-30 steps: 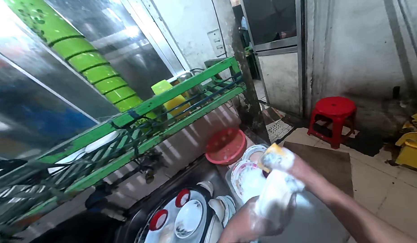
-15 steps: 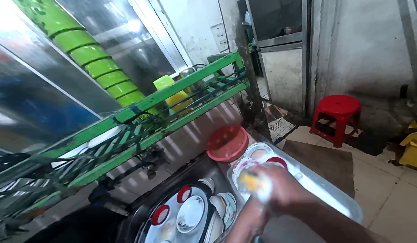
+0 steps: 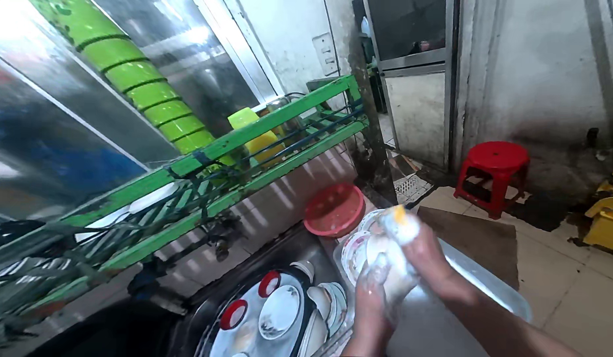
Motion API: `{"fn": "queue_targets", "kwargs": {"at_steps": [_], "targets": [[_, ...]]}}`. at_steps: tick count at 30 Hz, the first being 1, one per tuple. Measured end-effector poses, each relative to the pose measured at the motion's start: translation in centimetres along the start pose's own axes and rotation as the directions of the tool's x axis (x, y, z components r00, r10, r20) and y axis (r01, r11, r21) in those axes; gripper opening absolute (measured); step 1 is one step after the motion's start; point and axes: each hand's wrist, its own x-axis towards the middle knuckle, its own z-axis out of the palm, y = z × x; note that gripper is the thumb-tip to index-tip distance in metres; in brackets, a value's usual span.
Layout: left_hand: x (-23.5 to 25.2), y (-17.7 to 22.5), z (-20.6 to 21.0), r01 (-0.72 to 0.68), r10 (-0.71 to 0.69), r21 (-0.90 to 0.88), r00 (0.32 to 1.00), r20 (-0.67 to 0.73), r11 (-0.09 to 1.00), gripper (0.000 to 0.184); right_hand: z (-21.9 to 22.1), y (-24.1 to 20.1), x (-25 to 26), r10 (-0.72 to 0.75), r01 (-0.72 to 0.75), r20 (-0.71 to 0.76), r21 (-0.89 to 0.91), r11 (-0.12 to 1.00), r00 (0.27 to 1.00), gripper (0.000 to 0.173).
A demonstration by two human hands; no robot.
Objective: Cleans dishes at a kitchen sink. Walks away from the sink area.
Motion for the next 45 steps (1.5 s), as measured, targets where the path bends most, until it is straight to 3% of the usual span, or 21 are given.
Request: {"fn": "queue_targets", "kwargs": {"at_steps": [2,3,6,9,12,15,17,20,23,26,27,29,31,32,34,37,39,42,43,45], "targets": [[1.5,0.0,-0.1,0.101,-0.127,-0.303,0.990,-0.067,0.947,0.029,0.9,-0.6,-2.0,-0.194,0.194,-0.015,-0.029,0.981,0.981,0.045],[2.3,0.2,-0.2,0.135,-0.199,-0.509,0.977,-0.072,0.850,0.028,1.0,-0.7,-2.8,-0.280,0.280,0.002,-0.031,0.960,0.960,0.045],[4.1,0.4,-1.9,0.152,-0.289,-0.762,0.956,-0.048,0.629,0.033,-0.2,0.8,-3.2,-0.274,0.279,0.152,-0.014,0.960,0.950,0.046],[4.4,0.8,-2.7,0.186,-0.289,-0.819,0.957,0.026,0.543,0.033,-1.8,2.4,-1.5,-0.209,0.221,0.201,-0.037,0.975,0.957,0.045],[3.6,0.7,-1.9,0.258,-0.298,-0.800,0.949,0.104,0.541,0.031,-1.6,1.1,-1.0,-0.314,0.326,0.137,-0.076,0.942,0.939,0.033],[3.9,0.5,-2.3,0.247,-0.291,-0.799,0.952,0.095,0.548,0.033,-0.9,0.4,-3.2,-0.520,0.546,0.203,-0.102,0.832,0.830,0.033],[4.4,0.5,-3.4,0.230,-0.277,-0.799,0.957,0.083,0.555,0.033,-1.5,1.1,-3.4,-0.551,0.606,0.302,-0.131,0.784,0.778,0.033],[4.3,-0.1,-4.1,0.257,-0.241,-0.781,0.960,0.140,0.570,0.031,-3.6,1.4,-1.7,-0.386,0.501,0.427,-0.198,0.843,0.818,0.033],[3.7,-0.3,-3.4,0.330,-0.275,-0.767,0.939,0.207,0.550,0.031,-2.4,0.4,-2.1,-0.470,0.541,0.318,-0.193,0.818,0.824,0.030],[3.6,-0.9,-4.3,0.305,-0.276,-0.777,0.945,0.175,0.551,0.032,0.3,0.8,-4.2,-0.705,0.751,0.259,-0.185,0.634,0.660,0.027],[3.6,-1.6,-5.1,0.254,-0.253,-0.746,0.960,0.118,0.615,0.030,0.4,1.6,-4.6,-0.697,0.765,0.326,-0.174,0.621,0.639,0.025],[3.8,-3.3,-7.8,0.127,-0.188,-0.607,0.981,-0.038,0.785,0.027,-0.7,3.7,-5.2,-0.460,0.641,0.556,-0.181,0.746,0.692,0.027],[5.0,-5.6,-11.9,0.084,-0.171,-0.322,0.952,-0.254,0.943,0.027,-2.6,5.8,-5.5,-0.155,0.431,0.656,-0.284,0.856,0.739,0.034],[5.6,-7.5,-14.7,0.143,-0.179,-0.126,0.921,-0.346,0.982,0.030,-3.5,6.9,-5.7,-0.036,0.345,0.646,-0.358,0.868,0.762,0.039],[6.3,-12.4,-20.5,0.336,-0.221,0.178,0.856,-0.466,0.925,0.036,-4.9,8.6,-6.0,0.115,0.259,0.618,-0.482,0.837,0.778,0.044],[6.4,-16.4,-24.5,0.461,-0.251,0.306,0.808,-0.533,0.833,0.034,-5.6,9.2,-5.7,0.261,0.198,0.608,-0.583,0.788,0.750,0.048],[6.5,-12.5,-21.2,0.361,-0.197,0.322,0.874,-0.443,0.875,0.040,-5.2,9.0,-5.4,0.310,0.163,0.589,-0.613,0.773,0.746,0.052],[6.6,-6.3,-11.1,0.091,-0.054,0.403,0.993,-0.103,0.911,0.043,-4.5,9.6,-5.5,0.317,0.186,0.589,-0.637,0.748,0.744,0.064],[6.3,-5.9,-7.6,-0.020,-0.014,0.453,0.997,0.073,0.891,0.044,-4.5,9.7,-5.6,0.314,0.198,0.595,-0.639,0.743,0.740,0.066],[5.2,-5.8,-2.1,-0.130,-0.120,0.574,0.919,0.376,0.808,0.057,-4.3,9.8,-5.4,0.336,0.238,0.627,-0.652,0.720,0.703,0.065]]}}
